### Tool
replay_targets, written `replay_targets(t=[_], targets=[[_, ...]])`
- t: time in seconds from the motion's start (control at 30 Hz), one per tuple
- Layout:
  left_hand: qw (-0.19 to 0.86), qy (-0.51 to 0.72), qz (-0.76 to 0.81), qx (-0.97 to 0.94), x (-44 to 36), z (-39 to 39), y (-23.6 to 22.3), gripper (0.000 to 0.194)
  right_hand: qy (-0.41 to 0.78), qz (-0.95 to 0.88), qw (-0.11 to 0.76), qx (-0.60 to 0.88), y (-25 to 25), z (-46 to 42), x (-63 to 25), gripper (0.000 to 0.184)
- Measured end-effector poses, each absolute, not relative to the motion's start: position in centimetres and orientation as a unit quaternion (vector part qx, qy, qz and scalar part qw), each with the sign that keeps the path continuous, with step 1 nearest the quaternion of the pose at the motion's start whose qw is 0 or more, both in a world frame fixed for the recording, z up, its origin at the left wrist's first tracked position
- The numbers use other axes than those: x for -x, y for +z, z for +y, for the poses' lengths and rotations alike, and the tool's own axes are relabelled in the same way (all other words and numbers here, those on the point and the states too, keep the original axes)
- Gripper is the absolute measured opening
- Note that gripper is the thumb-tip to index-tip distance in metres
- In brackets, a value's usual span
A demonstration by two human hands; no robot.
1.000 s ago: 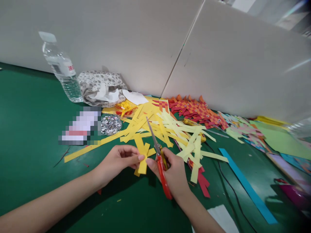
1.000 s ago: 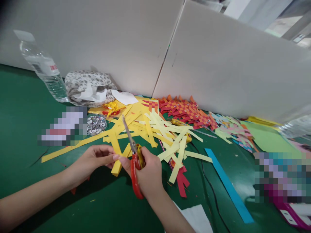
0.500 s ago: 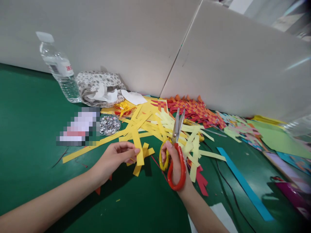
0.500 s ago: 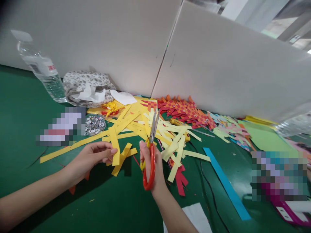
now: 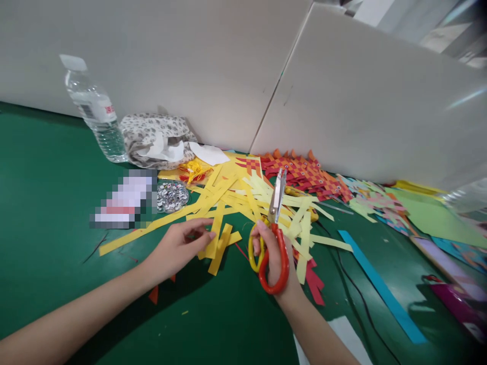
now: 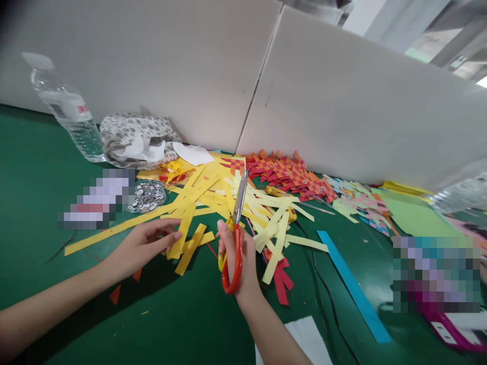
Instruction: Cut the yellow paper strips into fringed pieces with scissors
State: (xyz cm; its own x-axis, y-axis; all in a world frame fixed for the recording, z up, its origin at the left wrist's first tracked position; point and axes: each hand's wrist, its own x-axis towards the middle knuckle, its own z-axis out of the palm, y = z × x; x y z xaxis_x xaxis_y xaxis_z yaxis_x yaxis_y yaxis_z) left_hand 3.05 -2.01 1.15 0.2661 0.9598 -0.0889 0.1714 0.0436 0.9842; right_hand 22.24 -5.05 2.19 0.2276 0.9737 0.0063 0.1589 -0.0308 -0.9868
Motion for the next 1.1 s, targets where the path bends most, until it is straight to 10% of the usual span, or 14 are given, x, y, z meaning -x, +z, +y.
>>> replay_targets(t=[0.5,0.93,1.1], targets=[[-0.004,0.233,0.506,-0.83,-0.9,0.1,0.3,0.037,0.454,-0.411,0.518,0.597,2.5,-4.8,-21.7,0.04],[-0.094,0.229,0.476,-0.844,0.0,0.8,0.2,0.029,0.469,-0.401,0.516,0.595,2.6,-4.9,-21.6,0.038],[0.088,0.306,0.48,-0.818,-0.8,-0.3,1.2,0.021,0.472,-0.404,0.544,0.564,2.1,-4.6,-21.5,0.042]])
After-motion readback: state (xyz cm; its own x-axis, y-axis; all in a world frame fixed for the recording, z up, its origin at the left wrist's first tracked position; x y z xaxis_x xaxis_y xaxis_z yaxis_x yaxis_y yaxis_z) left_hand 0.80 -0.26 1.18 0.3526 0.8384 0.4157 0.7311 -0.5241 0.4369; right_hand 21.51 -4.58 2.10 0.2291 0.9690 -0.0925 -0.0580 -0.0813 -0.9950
